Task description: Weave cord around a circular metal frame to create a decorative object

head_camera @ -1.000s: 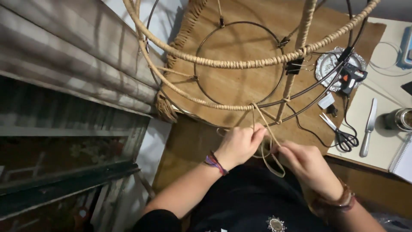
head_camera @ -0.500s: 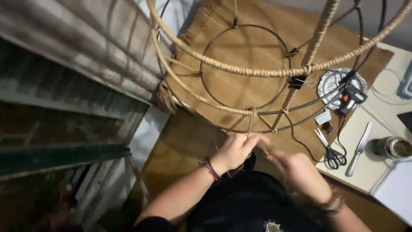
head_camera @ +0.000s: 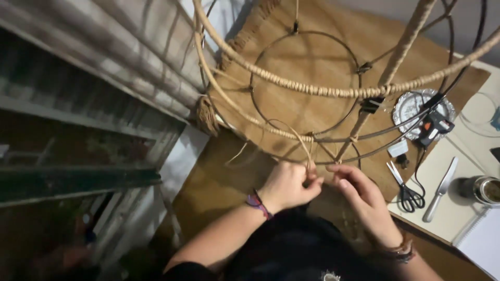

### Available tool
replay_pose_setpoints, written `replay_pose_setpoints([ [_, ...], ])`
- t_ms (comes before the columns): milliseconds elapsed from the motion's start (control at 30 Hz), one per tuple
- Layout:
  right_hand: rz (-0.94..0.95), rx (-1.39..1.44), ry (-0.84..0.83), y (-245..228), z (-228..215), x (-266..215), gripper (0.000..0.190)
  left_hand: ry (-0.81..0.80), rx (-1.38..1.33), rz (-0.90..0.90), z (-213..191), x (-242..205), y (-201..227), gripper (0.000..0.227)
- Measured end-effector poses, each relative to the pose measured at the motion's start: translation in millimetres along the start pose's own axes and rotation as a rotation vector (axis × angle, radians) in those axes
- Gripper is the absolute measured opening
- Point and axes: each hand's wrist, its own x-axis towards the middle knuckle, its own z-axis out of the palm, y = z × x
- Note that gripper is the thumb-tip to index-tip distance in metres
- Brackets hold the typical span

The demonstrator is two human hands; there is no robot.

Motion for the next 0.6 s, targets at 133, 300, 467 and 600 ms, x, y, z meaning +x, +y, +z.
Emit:
replay_pose_setpoints([
  [133, -0.039, 0.028, 0.197, -5.6, 21.4, 11.2, 0.039, -0.261, -0.871, 0.080, -3.8, -4.6, -7.9, 0.034],
  [300, -0.083, -0.089, 0.330, -16.5, 35.2, 27.7, 0.050, -0.367, -0.959, -0.049, 17.2, 8.0, -22.2, 0.043],
  [467, -0.162, 0.234, 0.285, -12.8, 20.5, 1.2, 0.048, -0.230, 0.008, -0.035, -26.6, 19.3, 12.3, 0.054],
  [600, -0.395, -0.428, 0.341, 62.5, 7.3, -29.3, 0.041, 0.054, 0.000, 0.095, 4.8, 2.0, -3.1, 0.032],
])
